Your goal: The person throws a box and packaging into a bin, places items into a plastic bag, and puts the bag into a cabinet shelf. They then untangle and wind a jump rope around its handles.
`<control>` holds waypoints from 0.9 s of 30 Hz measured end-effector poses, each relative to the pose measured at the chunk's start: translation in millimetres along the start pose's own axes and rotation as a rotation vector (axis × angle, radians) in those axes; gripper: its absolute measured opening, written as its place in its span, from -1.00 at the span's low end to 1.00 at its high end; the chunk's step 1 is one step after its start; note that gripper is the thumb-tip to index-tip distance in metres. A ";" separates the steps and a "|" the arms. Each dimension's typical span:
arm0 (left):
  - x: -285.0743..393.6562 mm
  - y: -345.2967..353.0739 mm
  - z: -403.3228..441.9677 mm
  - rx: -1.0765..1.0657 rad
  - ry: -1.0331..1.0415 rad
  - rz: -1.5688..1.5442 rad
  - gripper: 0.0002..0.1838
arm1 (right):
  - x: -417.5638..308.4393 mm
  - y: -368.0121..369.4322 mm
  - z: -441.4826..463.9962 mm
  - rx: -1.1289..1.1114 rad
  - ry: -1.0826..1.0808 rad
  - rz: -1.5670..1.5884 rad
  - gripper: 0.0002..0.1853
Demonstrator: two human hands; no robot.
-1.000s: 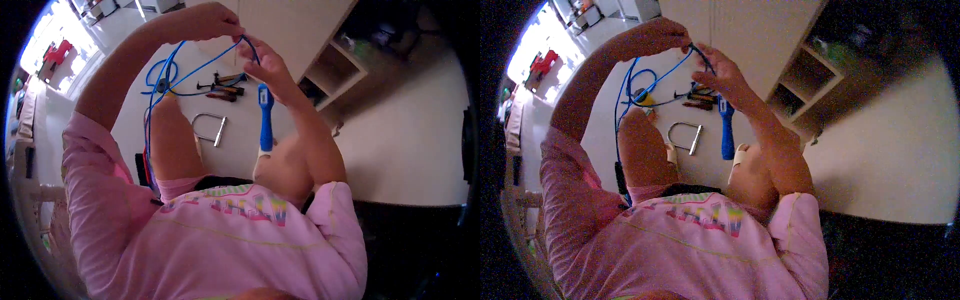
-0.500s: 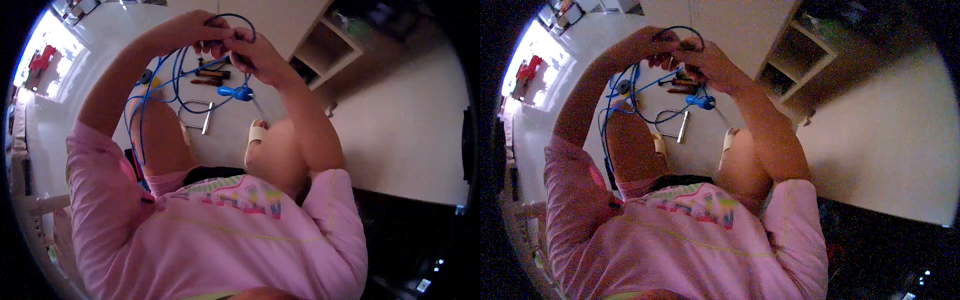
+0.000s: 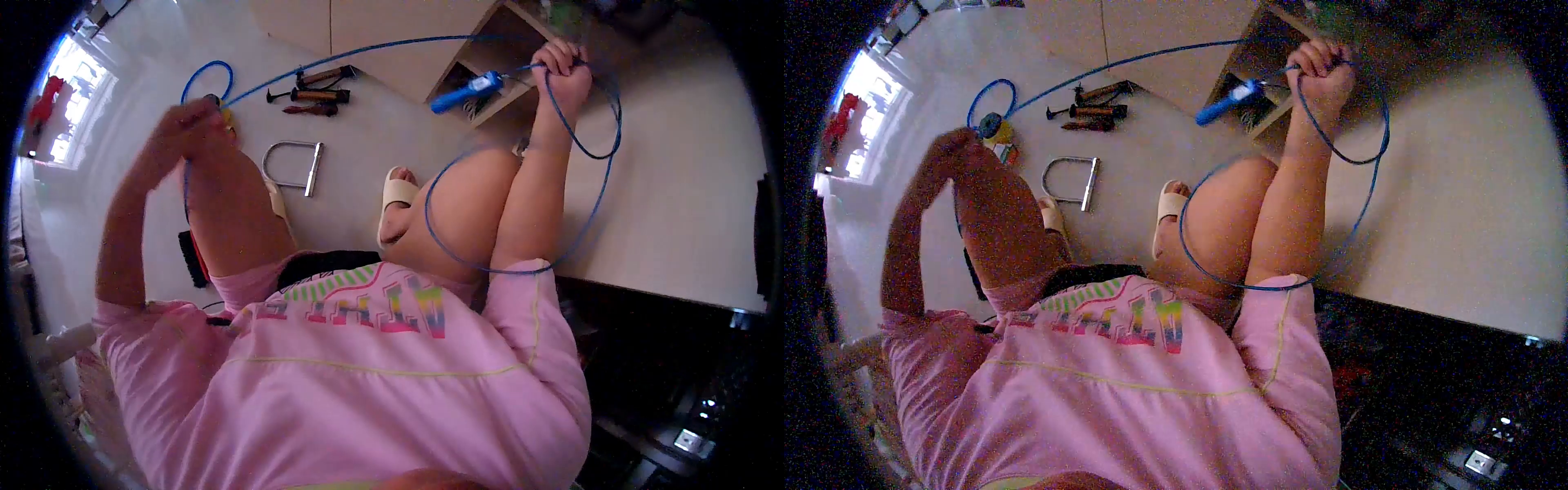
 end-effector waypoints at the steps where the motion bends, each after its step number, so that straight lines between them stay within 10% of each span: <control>1: 19.2 -12.0 2.3 -0.058 -0.125 0.067 -0.77 | -4.3 -3.8 -3.4 0.020 -0.010 0.029 -0.80; 6: 24.3 -69.2 -6.3 -0.366 -0.419 0.504 -0.88 | -11.3 -3.1 -35.5 0.513 -0.507 0.090 -0.80; 9: -12.1 -134.9 -34.8 -0.148 -0.470 0.519 -0.88 | -51.8 -52.1 -46.6 0.337 -0.421 0.224 -0.81; 12: -59.4 -187.6 -54.1 0.036 -0.230 0.604 -0.79 | -30.3 -38.8 -28.1 0.296 -0.251 0.021 -0.80; 16: -63.0 -165.0 -1.9 0.338 -0.056 -0.076 -0.74 | 5.3 -26.9 1.5 0.298 -0.055 -0.101 -0.71; 19: -35.9 -118.0 63.0 0.374 0.062 0.194 -0.73 | 39.9 -9.9 19.5 0.272 -0.044 -0.041 -0.72; 22: -35.2 -92.8 126.1 0.148 0.751 0.897 -0.63 | 72.3 4.6 32.7 0.282 -0.047 -0.001 -0.74; 27: -7.2 35.8 178.9 -0.128 0.336 -0.289 -0.66 | 118.1 10.8 57.1 0.170 0.107 0.026 -0.70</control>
Point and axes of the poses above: each hand's wrist, its own z-axis towards the middle knuckle, its own y-axis out of the palm, x = y × z, the point moved 2 cm from there along z, towards the middle knuckle, and after that the axes turned 15 degrees about y, right-handed, at the moved point
